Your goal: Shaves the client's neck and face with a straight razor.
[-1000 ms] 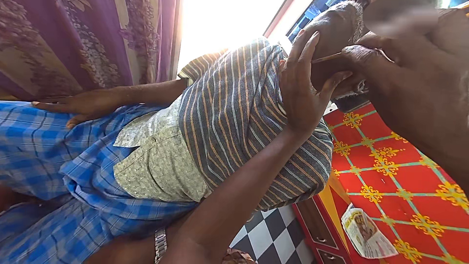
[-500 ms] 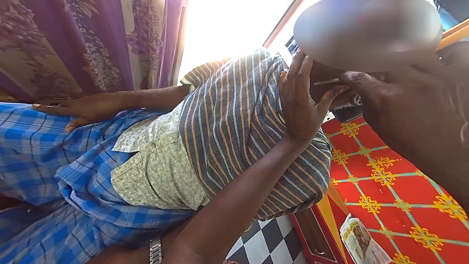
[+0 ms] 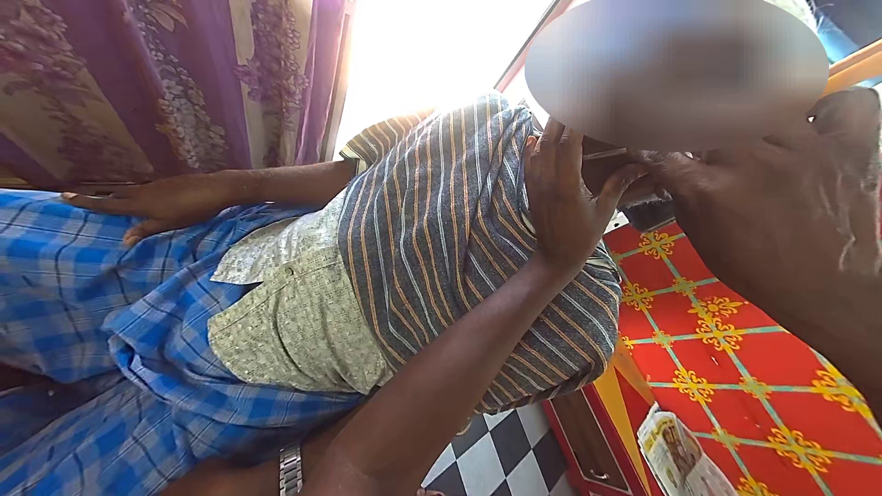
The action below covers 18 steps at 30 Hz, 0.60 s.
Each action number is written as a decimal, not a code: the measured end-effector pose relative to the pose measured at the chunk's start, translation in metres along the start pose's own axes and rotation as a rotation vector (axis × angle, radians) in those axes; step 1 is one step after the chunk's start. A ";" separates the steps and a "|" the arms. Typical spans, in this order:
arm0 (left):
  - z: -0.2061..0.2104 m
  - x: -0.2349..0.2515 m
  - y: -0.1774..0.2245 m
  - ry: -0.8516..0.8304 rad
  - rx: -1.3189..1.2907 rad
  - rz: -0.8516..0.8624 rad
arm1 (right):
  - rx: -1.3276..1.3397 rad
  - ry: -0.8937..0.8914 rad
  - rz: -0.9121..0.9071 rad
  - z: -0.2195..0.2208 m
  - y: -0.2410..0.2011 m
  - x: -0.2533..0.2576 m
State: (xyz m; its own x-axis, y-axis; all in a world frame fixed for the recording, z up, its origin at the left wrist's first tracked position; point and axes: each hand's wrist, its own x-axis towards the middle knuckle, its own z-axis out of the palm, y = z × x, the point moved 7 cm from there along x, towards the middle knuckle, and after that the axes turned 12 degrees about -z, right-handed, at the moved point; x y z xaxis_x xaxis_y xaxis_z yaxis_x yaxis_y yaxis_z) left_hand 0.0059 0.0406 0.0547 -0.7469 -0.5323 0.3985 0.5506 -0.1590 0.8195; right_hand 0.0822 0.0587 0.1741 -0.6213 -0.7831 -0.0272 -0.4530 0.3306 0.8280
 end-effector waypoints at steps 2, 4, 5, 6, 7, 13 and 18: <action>0.000 -0.001 0.000 0.002 0.003 0.001 | 0.010 0.039 0.005 -0.002 0.002 0.002; 0.000 0.000 0.001 0.006 0.002 0.006 | 0.038 0.044 0.008 -0.002 0.006 0.002; -0.001 -0.001 0.001 0.003 0.001 0.007 | 0.048 0.025 0.006 -0.001 0.007 0.002; -0.001 -0.001 0.001 0.004 0.000 0.010 | 0.052 0.004 -0.001 0.000 0.007 0.001; 0.000 -0.001 0.001 0.009 0.004 0.013 | 0.046 -0.015 -0.011 0.000 0.006 -0.001; 0.000 -0.001 0.001 0.015 0.030 0.016 | 0.030 -0.018 -0.025 0.003 0.004 -0.002; 0.001 -0.001 0.000 0.006 0.038 0.018 | 0.050 -0.032 -0.038 0.005 0.006 -0.006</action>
State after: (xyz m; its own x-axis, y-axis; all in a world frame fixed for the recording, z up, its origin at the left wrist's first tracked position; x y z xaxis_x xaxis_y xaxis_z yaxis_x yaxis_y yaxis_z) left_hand 0.0064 0.0417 0.0546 -0.7349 -0.5397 0.4107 0.5490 -0.1178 0.8275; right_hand 0.0798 0.0680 0.1765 -0.6229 -0.7785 -0.0771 -0.5078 0.3273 0.7969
